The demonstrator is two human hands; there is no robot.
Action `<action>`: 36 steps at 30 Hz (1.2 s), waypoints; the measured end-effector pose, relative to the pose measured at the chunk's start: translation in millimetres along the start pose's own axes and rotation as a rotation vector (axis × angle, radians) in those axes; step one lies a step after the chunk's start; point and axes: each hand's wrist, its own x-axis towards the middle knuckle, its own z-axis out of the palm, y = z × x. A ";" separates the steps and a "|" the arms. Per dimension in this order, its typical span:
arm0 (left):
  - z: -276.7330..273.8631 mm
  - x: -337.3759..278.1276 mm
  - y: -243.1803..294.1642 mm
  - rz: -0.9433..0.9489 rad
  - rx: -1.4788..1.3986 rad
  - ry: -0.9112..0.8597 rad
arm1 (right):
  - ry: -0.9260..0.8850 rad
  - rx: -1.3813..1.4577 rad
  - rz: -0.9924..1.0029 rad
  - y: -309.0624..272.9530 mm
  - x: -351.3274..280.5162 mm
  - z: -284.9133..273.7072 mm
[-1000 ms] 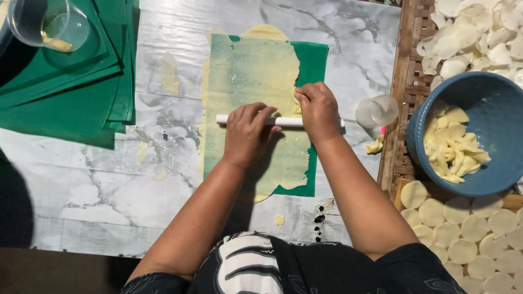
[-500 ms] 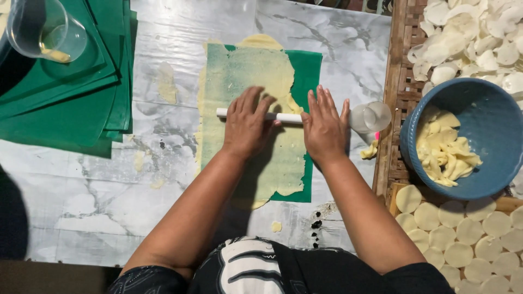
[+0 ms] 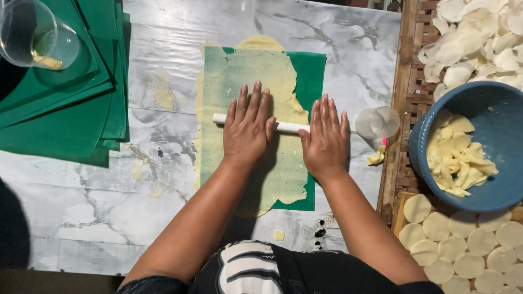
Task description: The person is rolling out small pieces of dough into thin sheets using a rolling pin on a mat.
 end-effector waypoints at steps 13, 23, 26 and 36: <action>-4.5 42.5 -3.4 -0.100 -0.034 -0.127 | -0.024 0.046 0.071 17.8 43.1 19.1; -1.6 24.9 -8.9 0.231 0.053 -0.079 | 0.099 0.326 0.092 20.0 52.0 37.7; 16.4 30.5 -15.1 0.319 0.018 -0.051 | 0.155 0.277 0.051 18.3 40.6 23.3; -13.2 33.4 -6.3 0.225 0.007 0.013 | 0.032 0.127 -0.222 27.1 25.0 -24.4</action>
